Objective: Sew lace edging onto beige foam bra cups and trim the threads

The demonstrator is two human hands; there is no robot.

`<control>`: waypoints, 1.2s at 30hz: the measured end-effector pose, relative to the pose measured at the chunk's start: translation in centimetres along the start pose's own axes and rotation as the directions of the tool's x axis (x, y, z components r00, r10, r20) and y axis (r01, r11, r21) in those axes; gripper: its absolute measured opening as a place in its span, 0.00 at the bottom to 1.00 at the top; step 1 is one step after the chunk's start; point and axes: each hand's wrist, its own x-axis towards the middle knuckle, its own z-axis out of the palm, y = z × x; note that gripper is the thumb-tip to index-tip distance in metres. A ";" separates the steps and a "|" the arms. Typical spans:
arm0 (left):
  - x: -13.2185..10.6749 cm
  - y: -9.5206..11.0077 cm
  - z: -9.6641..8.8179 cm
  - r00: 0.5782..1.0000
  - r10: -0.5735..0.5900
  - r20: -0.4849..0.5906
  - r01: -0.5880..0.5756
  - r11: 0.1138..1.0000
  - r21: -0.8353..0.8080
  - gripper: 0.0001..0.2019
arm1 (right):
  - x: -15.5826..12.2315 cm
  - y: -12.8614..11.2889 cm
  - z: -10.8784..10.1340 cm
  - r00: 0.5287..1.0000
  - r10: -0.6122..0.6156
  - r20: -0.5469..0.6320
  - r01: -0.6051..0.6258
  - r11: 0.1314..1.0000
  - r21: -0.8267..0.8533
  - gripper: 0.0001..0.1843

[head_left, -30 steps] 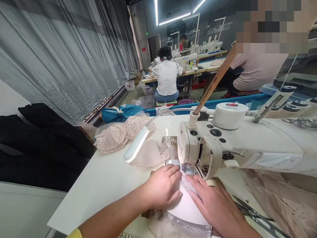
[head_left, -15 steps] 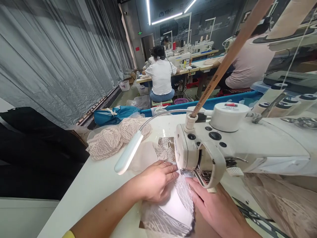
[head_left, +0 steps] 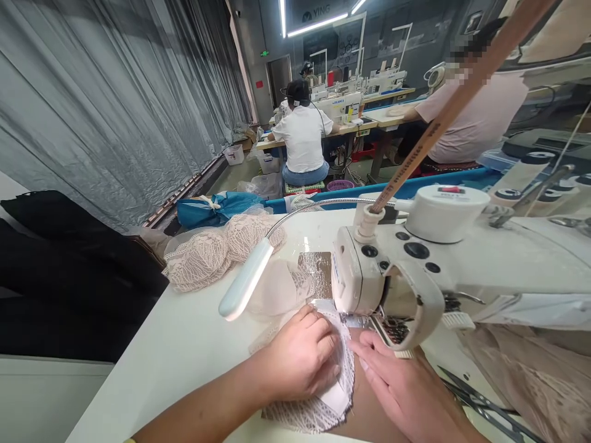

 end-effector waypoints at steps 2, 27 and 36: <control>0.0 -0.2 -0.1 1.000 0.005 -0.005 -0.005 1.000 -0.005 0.12 | -0.3 0.0 0.4 0.998 0.040 0.045 -0.041 0.999 0.024 0.21; 0.2 -1.0 -0.4 0.991 0.119 0.054 -0.120 0.992 0.024 0.20 | 1.3 -0.3 -0.4 0.994 0.060 -0.091 -0.071 0.990 -0.122 0.21; 0.0 -1.4 0.1 0.994 0.110 0.012 -0.110 0.994 -0.014 0.21 | 0.0 -0.1 1.1 0.996 0.075 -0.041 -0.080 0.991 -0.112 0.22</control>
